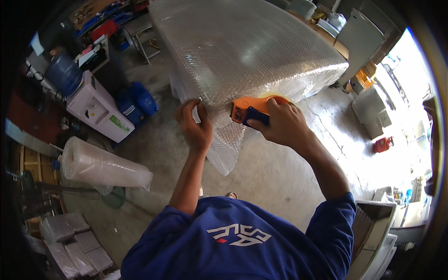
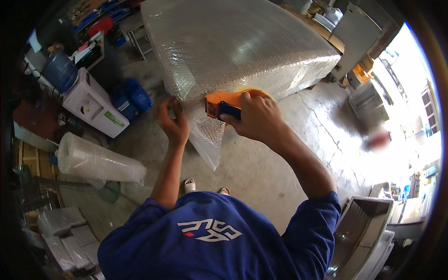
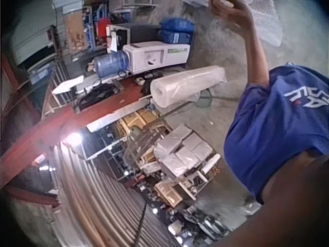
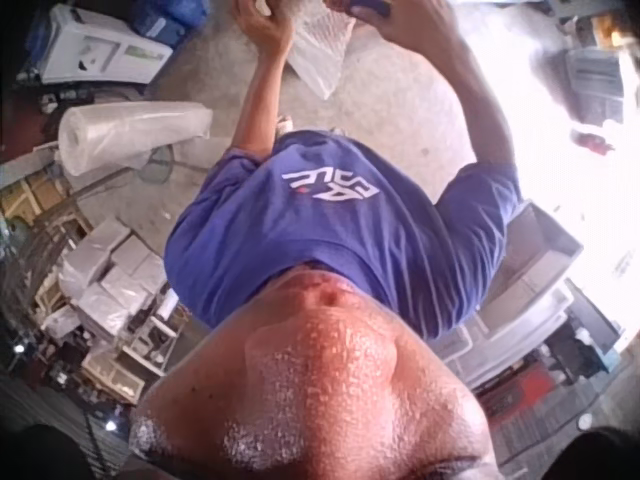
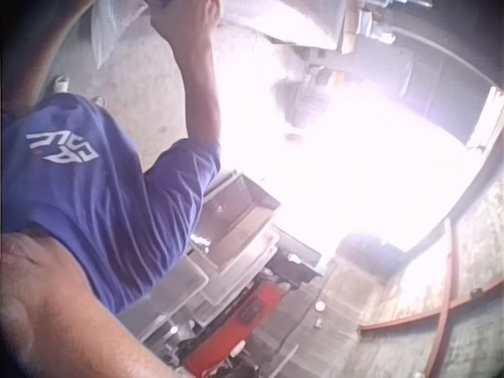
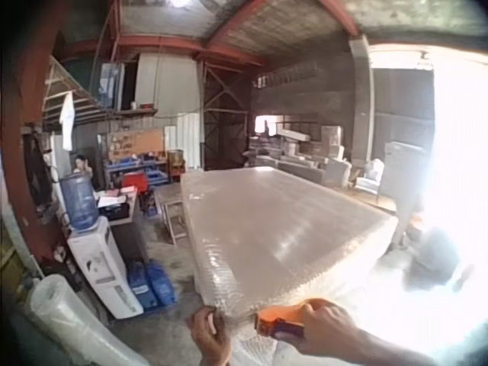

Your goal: The person wraps a large rectangular object with bubble wrap and secures it with packing tape. They smooth the wrap, apply tape along edges and seams, and rotate the object to cover all sides.

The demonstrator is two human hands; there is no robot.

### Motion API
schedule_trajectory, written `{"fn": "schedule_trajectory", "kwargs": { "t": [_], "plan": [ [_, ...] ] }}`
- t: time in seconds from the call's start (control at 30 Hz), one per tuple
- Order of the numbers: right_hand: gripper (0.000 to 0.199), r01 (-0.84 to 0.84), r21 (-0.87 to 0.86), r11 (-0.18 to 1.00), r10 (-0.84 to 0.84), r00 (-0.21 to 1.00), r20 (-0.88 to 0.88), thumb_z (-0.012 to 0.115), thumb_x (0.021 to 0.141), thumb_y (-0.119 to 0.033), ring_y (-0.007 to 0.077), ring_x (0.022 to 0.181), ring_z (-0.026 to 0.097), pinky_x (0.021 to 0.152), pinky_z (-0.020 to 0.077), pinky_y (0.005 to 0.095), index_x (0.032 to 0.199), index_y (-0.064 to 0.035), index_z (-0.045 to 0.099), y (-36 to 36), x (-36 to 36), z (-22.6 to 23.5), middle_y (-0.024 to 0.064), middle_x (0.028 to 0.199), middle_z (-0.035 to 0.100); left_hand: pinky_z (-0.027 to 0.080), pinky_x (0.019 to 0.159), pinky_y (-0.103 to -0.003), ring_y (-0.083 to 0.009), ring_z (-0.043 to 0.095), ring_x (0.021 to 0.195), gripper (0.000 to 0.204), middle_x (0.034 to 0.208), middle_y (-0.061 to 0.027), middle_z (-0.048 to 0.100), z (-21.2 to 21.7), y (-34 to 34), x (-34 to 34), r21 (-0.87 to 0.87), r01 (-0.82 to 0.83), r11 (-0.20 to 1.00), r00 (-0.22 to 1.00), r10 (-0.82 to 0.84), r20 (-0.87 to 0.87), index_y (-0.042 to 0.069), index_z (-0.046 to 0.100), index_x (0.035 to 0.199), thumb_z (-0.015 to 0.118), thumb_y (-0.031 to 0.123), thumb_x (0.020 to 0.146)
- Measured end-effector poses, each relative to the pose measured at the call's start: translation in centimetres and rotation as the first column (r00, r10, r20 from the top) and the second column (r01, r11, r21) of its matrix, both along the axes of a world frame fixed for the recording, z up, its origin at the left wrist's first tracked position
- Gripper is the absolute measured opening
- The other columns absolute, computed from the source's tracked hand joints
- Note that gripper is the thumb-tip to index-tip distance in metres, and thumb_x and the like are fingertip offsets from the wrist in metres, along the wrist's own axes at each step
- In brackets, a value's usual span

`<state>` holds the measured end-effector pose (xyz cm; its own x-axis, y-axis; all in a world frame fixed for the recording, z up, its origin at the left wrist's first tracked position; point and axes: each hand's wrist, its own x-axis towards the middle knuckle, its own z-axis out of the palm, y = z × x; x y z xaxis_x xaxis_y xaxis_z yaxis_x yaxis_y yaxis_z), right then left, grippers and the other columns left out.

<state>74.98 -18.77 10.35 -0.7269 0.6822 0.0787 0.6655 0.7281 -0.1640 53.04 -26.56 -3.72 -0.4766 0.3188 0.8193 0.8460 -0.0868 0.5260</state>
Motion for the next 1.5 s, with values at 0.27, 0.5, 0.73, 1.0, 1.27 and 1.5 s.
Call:
{"fn": "schedule_trajectory", "kwargs": {
  "t": [0.27, 0.5, 0.73, 1.0, 1.27, 1.5],
  "plan": [
    [0.067, 0.165, 0.034, 0.986, -0.166, 0.985, 0.045, 0.075, 0.082, -0.056, 0.0370, 0.080, 0.071, 0.082, 0.0543, 0.0440, 0.096, 0.0085, 0.062, -0.7, -0.6, -0.4, 0.0234, 0.077, 0.068, 0.020, 0.116, -0.047, -0.0317, 0.046, 0.133, 0.067, 0.134, -0.0159, 0.058, 4.0, 1.4, -2.0, -0.017, 0.311, 0.950, 0.905, -0.302, -0.301, 0.002, 0.055, 0.130, 0.050, 0.060, 0.097],
    [0.067, 0.406, -0.016, 0.914, -0.401, 0.907, 0.132, 0.072, 0.084, -0.056, 0.0349, 0.085, 0.071, 0.082, 0.0532, 0.0420, 0.095, 0.0096, 0.064, 2.8, 2.0, 0.0, 0.0229, 0.082, 0.069, 0.011, 0.117, -0.046, -0.0172, 0.056, 0.120, 0.043, 0.113, 0.0030, 0.069, 1.9, 3.8, -3.8, 0.048, 0.313, 0.949, 0.867, -0.265, -0.422, 0.018, 0.066, 0.106, 0.055, 0.058, 0.093],
    [0.059, 0.525, 0.021, 0.851, -0.526, 0.849, 0.057, 0.074, 0.084, -0.052, 0.0315, 0.087, 0.070, 0.081, 0.0527, 0.0406, 0.089, 0.0065, 0.068, 4.3, 3.3, -1.1, 0.0208, 0.089, 0.071, 0.014, 0.117, -0.043, -0.0182, 0.054, 0.122, 0.041, 0.113, 0.0015, 0.070, 2.1, 4.0, -3.9, 0.063, 0.345, 0.937, 0.857, -0.286, -0.429, 0.017, 0.062, 0.110, 0.054, 0.055, 0.096],
    [0.056, 0.608, -0.003, 0.794, -0.608, 0.794, 0.005, 0.073, 0.085, -0.050, 0.0299, 0.084, 0.070, 0.078, 0.0529, 0.0405, 0.091, 0.0058, 0.070, 3.2, 2.9, -1.4, 0.0183, 0.087, 0.071, 0.018, 0.113, -0.042, -0.0179, 0.055, 0.121, 0.041, 0.114, 0.0014, 0.070, 2.3, 3.7, -4.1, 0.058, 0.379, 0.924, 0.853, -0.325, -0.408, 0.015, 0.065, 0.108, 0.060, 0.053, 0.094],
    [0.071, 0.801, -0.308, 0.513, -0.847, 0.531, -0.028, 0.063, 0.085, -0.065, 0.0278, 0.068, 0.070, 0.065, 0.0525, 0.0412, 0.084, 0.0050, 0.073, 2.4, 2.1, -3.0, 0.0186, 0.075, 0.070, 0.023, 0.107, -0.042, -0.0195, 0.056, 0.119, 0.042, 0.115, 0.0008, 0.070, 1.8, 4.2, -3.8, 0.112, 0.421, 0.900, 0.853, -0.350, -0.387, 0.013, 0.065, 0.109, 0.063, 0.051, 0.093],
    [0.076, 0.407, -0.810, 0.422, -0.852, 0.484, -0.201, 0.068, 0.085, -0.066, 0.0147, 0.063, 0.065, 0.060, 0.0541, 0.0266, 0.097, 0.0091, 0.067, -1.1, 8.4, -5.9, 0.0121, 0.079, 0.069, 0.025, 0.107, -0.042, -0.0231, 0.055, 0.123, 0.044, 0.116, -0.0009, 0.070, 1.8, 4.1, -3.7, 0.058, 0.398, 0.915, 0.856, -0.348, -0.381, 0.013, 0.065, 0.110, 0.062, 0.053, 0.093]
  ]
}}
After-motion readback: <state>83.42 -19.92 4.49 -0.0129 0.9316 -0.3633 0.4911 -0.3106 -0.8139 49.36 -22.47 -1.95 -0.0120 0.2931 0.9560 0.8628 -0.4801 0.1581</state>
